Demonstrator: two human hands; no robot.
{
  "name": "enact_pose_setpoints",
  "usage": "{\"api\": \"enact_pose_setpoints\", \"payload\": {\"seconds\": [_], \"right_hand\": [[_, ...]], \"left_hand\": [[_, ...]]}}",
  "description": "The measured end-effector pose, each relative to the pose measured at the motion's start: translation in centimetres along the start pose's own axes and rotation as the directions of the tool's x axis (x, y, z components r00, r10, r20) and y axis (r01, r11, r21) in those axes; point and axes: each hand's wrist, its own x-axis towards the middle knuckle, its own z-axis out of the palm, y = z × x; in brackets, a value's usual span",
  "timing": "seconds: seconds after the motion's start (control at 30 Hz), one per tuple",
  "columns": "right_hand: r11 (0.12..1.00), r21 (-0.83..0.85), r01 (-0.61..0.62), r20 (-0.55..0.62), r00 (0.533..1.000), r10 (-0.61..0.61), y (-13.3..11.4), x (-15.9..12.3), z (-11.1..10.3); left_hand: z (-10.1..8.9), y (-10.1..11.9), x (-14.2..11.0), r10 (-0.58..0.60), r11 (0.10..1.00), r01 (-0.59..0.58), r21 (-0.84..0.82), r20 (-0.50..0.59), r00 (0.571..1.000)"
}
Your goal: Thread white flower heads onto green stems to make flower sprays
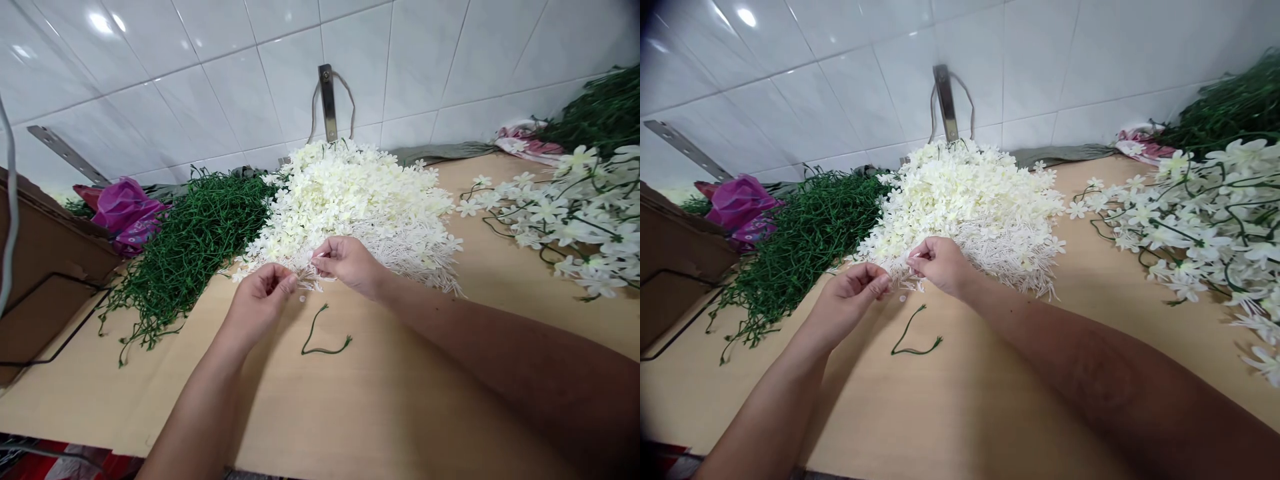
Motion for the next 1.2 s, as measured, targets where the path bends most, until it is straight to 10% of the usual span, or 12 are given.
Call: {"api": "enact_pose_setpoints", "payload": {"seconds": [0.17, 0.5, 0.8, 1.2], "right_hand": [[0.966, 0.220, -0.135, 0.108, 0.988, 0.113, 0.2, 0.1, -0.6], [0.920, 0.330, -0.212, 0.254, 0.959, 0.130, 0.4, -0.2, -1.0], [0.931, 0.318, -0.180, 0.283, 0.955, 0.088, 0.5, -0.4, -0.6], [0.990, 0.135, -0.040, 0.189, 0.982, 0.014, -0.2, -1.1, 0.4]], "left_hand": [[0.7, -1.6, -1.0, -0.053, 0.985, 0.018, 0.174, 0.200, 0.978], [1.1, -1.6, -1.0, 0.087, 0.898, -0.161, 0.410, 0.193, 0.977], [0.5, -1.5, -0.5, -0.073, 0.984, 0.079, -0.160, 0.041, 0.996], [0.2, -1.5, -0.4, -0.155, 0.971, 0.164, -0.175, 0.063, 0.986]]}}
